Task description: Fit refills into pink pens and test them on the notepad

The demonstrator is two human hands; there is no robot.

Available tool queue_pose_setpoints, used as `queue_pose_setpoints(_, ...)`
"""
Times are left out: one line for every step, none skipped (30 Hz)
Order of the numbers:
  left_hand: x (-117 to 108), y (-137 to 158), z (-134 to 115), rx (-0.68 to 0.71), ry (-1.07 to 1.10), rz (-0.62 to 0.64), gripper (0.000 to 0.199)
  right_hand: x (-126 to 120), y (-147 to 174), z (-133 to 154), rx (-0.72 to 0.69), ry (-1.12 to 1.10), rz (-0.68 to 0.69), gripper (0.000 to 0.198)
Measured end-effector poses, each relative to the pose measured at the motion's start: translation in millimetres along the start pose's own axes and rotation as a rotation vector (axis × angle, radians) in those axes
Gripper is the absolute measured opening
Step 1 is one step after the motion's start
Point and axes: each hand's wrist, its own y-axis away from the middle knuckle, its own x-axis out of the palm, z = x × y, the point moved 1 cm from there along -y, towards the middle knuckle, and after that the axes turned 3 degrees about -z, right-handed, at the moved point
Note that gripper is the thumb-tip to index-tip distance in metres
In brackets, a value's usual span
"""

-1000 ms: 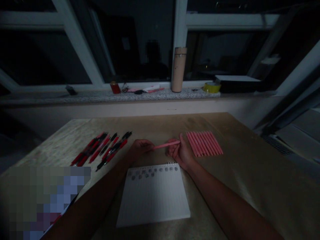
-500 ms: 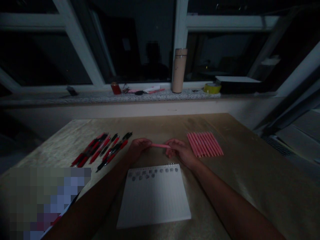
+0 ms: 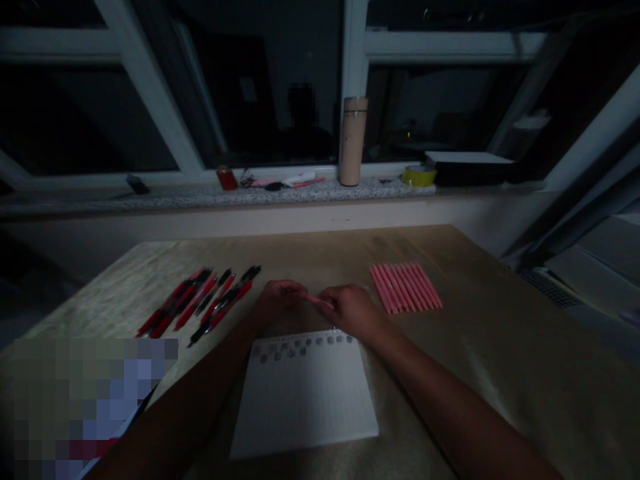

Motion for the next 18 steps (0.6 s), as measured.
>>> queue_pose_setpoints(0.0, 0.3, 0.0, 0.003, 0.004, 0.003, 0.032, 0.8, -0.8, 2.5, -0.010, 0.039, -0.011, 0.024)
queue_pose_setpoints(0.0, 0.5, 0.0, 0.004, 0.009, 0.002, 0.032, 1.9, -1.5, 4.1, -0.015, 0.066, -0.014, 0.026)
queue_pose_setpoints(0.2, 0.6, 0.0, 0.007, 0.014, 0.004, 0.032, 3.1, -2.0, 5.0, -0.017, 0.084, -0.018, 0.026)
queue_pose_setpoints(0.4, 0.6, -0.1, 0.011, 0.020, 0.004, 0.032, 4.1, -2.4, 5.2, -0.016, 0.094, -0.019, 0.026)
queue_pose_setpoints(0.7, 0.4, -0.1, 0.011, 0.025, 0.003, 0.032, 4.5, -2.7, 4.9, -0.012, 0.098, -0.020, 0.025)
queue_pose_setpoints(1.1, -0.1, 0.0, 0.008, 0.033, 0.002, 0.032, 3.7, -3.1, 4.1, -0.006, 0.099, -0.022, 0.024)
queue_pose_setpoints(1.3, -0.6, 0.1, 0.002, 0.048, -0.001, 0.033, 1.6, -3.7, 3.0, 0.007, 0.100, -0.022, 0.022)
queue_pose_setpoints(1.5, -1.3, 0.4, -0.007, 0.068, -0.006, 0.034, -2.3, -4.6, 1.6, 0.027, 0.102, -0.025, 0.021)
queue_pose_setpoints(1.5, -2.1, 0.8, -0.019, 0.089, -0.009, 0.035, -7.9, -5.8, -0.2, 0.052, 0.106, -0.024, 0.020)
queue_pose_setpoints(1.5, -2.8, 1.3, -0.030, 0.105, -0.008, 0.037, -15.3, -7.2, -2.6, 0.096, 0.126, -0.031, 0.019)
queue_pose_setpoints(1.3, -3.4, 1.8, -0.037, 0.117, -0.004, 0.038, -24.1, -8.9, -5.8, 0.140, 0.146, -0.050, 0.019)
queue_pose_setpoints(1.1, -3.9, 2.2, -0.040, 0.121, 0.001, 0.038, -33.9, -10.7, -10.0, 0.187, 0.177, -0.074, 0.021)
queue_pose_setpoints(0.9, -4.3, 2.6, -0.042, 0.120, 0.005, 0.038, -43.9, -12.3, -15.3, 0.234, 0.219, -0.082, 0.023)
queue_pose_setpoints(0.6, -4.4, 2.9, -0.041, 0.116, 0.009, 0.039, -54.0, -13.7, -22.0, 0.298, 0.262, -0.102, 0.024)
queue_pose_setpoints(0.4, -4.4, 3.0, -0.040, 0.115, 0.011, 0.039, -63.4, -14.6, -29.9, 0.355, 0.298, -0.112, 0.025)
queue_pose_setpoints(0.3, -4.3, 3.0, -0.039, 0.115, 0.016, 0.039, -71.9, -15.1, -38.7, 0.406, 0.319, -0.117, 0.026)
queue_pose_setpoints(0.3, -4.0, 2.9, -0.038, 0.114, 0.020, 0.039, -79.2, -15.1, -48.0, 0.445, 0.349, -0.114, 0.026)
queue_pose_setpoints(0.2, -3.7, 2.6, -0.036, 0.113, 0.024, 0.039, -85.4, -14.6, -57.6, 0.481, 0.382, -0.103, 0.027)
